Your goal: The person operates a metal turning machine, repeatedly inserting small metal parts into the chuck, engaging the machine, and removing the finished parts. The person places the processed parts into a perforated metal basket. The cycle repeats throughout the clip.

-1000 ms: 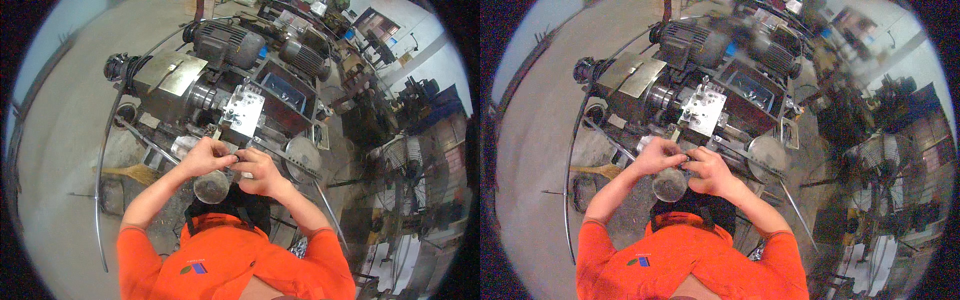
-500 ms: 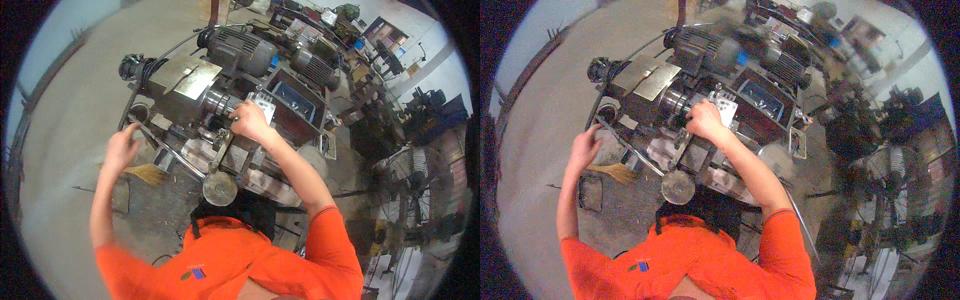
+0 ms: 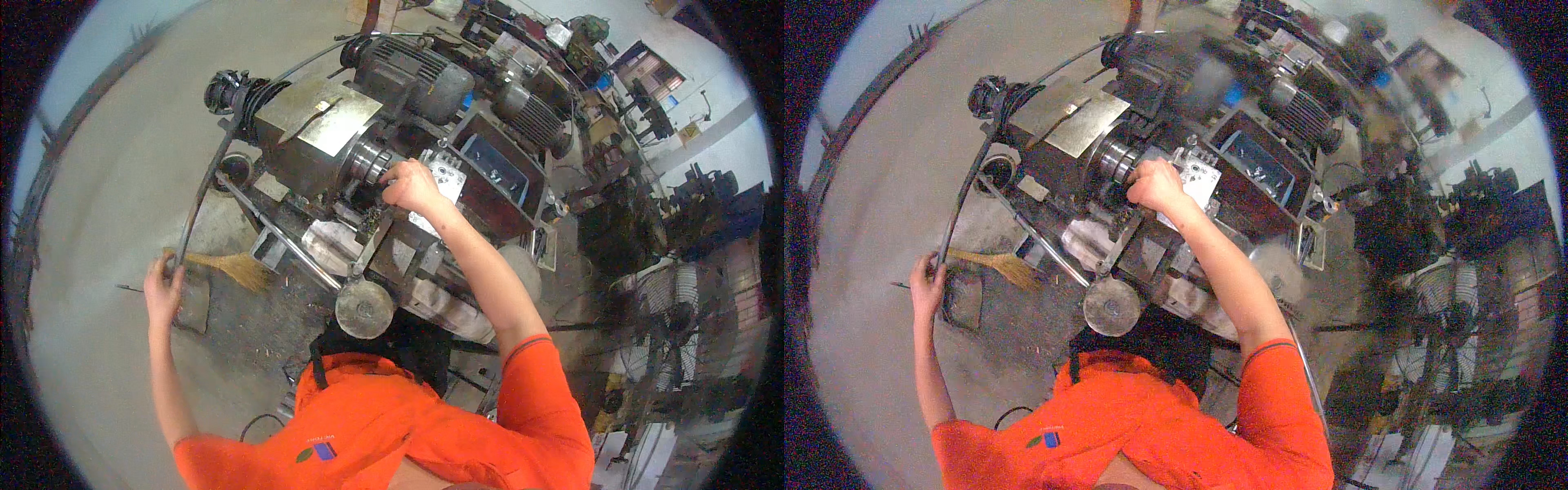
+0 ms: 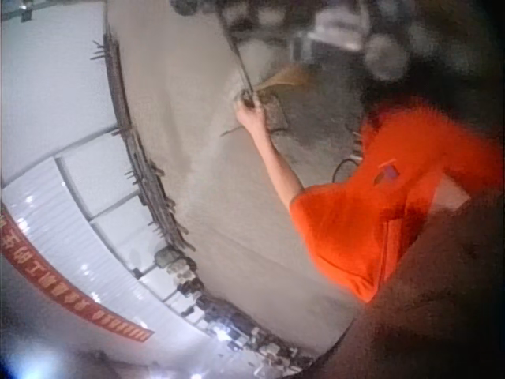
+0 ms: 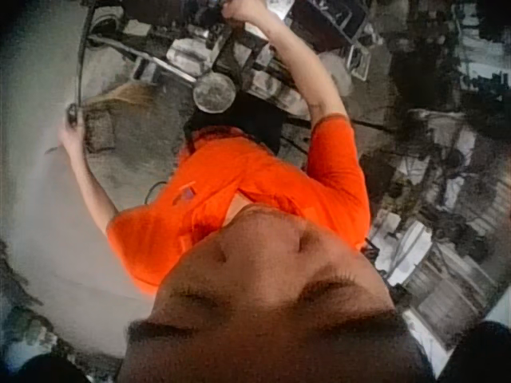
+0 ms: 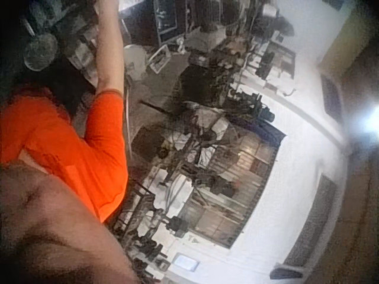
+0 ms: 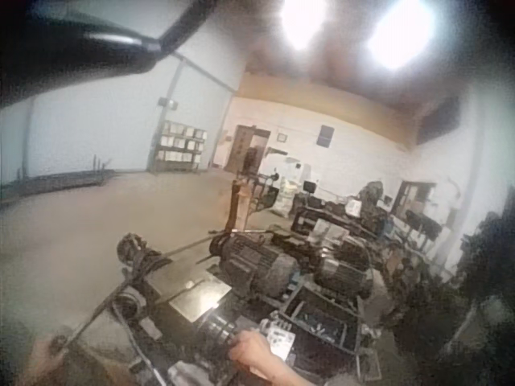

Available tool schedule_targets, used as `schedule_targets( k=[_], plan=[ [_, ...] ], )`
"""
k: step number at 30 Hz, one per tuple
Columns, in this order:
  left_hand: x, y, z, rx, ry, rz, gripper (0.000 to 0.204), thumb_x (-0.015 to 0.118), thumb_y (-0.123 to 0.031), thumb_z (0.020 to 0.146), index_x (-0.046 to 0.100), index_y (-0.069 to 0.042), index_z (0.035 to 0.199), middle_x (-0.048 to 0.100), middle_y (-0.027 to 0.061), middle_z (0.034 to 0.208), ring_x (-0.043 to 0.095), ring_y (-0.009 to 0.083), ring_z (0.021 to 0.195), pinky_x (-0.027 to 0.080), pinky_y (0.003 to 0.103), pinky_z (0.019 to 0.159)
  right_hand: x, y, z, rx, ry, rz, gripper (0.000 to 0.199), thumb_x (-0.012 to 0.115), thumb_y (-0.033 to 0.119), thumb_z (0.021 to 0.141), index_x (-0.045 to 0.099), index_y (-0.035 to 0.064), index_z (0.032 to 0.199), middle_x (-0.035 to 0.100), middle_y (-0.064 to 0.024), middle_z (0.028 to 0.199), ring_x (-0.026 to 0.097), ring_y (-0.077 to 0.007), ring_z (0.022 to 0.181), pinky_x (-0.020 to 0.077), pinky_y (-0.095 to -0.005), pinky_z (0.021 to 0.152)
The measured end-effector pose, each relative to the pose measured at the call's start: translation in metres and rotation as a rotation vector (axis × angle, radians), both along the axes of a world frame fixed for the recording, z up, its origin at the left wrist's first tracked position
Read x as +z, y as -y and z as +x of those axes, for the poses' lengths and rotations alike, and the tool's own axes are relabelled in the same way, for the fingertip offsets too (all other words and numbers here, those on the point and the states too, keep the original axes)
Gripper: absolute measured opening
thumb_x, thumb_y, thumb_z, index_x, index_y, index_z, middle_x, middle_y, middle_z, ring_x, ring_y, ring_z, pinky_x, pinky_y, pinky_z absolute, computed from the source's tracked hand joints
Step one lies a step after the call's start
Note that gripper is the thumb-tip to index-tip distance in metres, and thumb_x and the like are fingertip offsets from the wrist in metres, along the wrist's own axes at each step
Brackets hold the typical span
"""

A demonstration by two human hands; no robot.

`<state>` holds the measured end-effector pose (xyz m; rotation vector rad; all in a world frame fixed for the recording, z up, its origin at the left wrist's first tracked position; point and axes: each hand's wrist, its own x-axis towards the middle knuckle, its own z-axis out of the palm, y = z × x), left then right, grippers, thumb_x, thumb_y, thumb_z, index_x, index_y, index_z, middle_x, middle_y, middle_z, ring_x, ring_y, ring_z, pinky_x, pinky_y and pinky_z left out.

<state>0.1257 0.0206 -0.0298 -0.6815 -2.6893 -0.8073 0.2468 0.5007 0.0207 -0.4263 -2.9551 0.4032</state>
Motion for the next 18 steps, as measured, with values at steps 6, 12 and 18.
schedule_targets(
  k=[6,12,18],
  plan=[
    [-0.011,-0.006,-0.01,0.125,0.143,-0.417,0.02,0.063,-0.018,0.073,0.055,-0.001,0.082,0.06,0.021,0.072,0.059,0.0398,0.072,0.046,0.048,0.063,0.005,0.003,-0.009,0.065,0.026,0.026,0.025,0.059,0.02,0.052,0.07,0.0104,0.071,0.063,-0.0177,0.073,0.061,-0.0355,0.071,0.0504,-0.0408,0.067],
    [-0.026,0.075,-0.145,0.269,-0.022,-0.835,0.01,0.055,-0.013,0.075,0.057,-0.003,0.076,0.061,0.0162,0.068,0.061,0.033,0.065,0.048,0.043,0.059,0.005,0.005,-0.007,0.05,-0.066,-0.023,0.024,0.058,0.023,0.053,0.069,0.0092,0.068,0.064,-0.0155,0.074,0.059,-0.0344,0.076,0.0487,-0.0408,0.07],
    [-0.025,0.084,-0.206,0.168,-0.194,-0.756,0.009,0.053,-0.007,0.073,0.06,-0.004,0.078,0.062,0.0172,0.074,0.062,0.0329,0.068,0.049,0.042,0.061,-0.003,-0.003,-0.005,0.121,-0.068,0.08,0.024,0.058,0.023,0.054,0.07,0.0099,0.071,0.065,-0.0138,0.078,0.058,-0.0337,0.077,0.0488,-0.0392,0.072]
  ],
)
